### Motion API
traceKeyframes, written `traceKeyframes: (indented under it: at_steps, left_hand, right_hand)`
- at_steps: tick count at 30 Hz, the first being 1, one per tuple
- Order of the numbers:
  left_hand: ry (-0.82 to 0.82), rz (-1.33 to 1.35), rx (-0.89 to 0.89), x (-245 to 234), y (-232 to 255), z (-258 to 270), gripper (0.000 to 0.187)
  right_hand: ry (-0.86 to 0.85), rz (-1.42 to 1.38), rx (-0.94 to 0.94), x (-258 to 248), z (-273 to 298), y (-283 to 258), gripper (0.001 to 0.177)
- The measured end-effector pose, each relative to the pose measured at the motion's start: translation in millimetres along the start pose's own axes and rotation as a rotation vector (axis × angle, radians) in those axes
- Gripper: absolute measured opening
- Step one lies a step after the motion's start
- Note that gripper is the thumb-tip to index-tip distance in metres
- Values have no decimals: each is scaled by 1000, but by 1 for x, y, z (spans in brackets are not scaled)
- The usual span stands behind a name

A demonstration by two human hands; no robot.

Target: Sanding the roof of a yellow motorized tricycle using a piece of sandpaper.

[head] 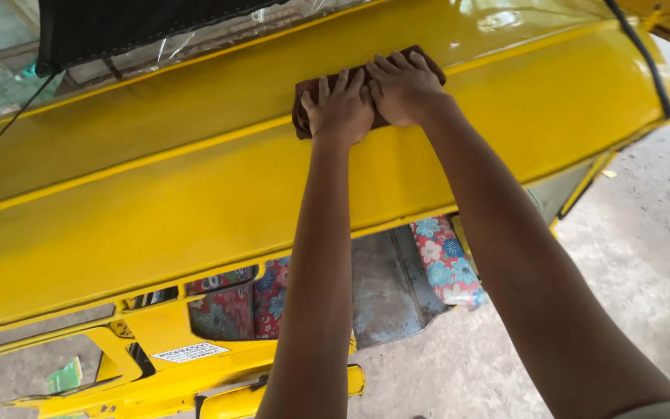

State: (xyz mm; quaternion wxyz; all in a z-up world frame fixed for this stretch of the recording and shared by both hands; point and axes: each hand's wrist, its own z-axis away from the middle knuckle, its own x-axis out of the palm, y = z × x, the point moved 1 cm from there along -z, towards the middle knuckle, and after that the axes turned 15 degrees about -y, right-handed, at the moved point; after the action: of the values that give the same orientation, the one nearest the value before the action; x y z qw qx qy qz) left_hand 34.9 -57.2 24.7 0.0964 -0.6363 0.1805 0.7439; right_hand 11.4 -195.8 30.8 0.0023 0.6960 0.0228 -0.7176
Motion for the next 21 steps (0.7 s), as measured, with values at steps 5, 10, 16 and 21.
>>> traceKeyframes:
  at_steps: [5,10,16,21]
  left_hand:
    - [103,10,75,23,-1,43,57]
    - [248,-10,165,61,-1,84,57]
    - [314,-13,227,92,18,110,58]
    - [312,-24,249,94,24,110,58]
  right_hand:
    - [138,20,-34,22,44,-11,65]
    - [260,-11,-7,49,109,-31,62]
    - [297,-29,62,69,155,-33,62]
    - [252,-47,103,68,159,-27,64]
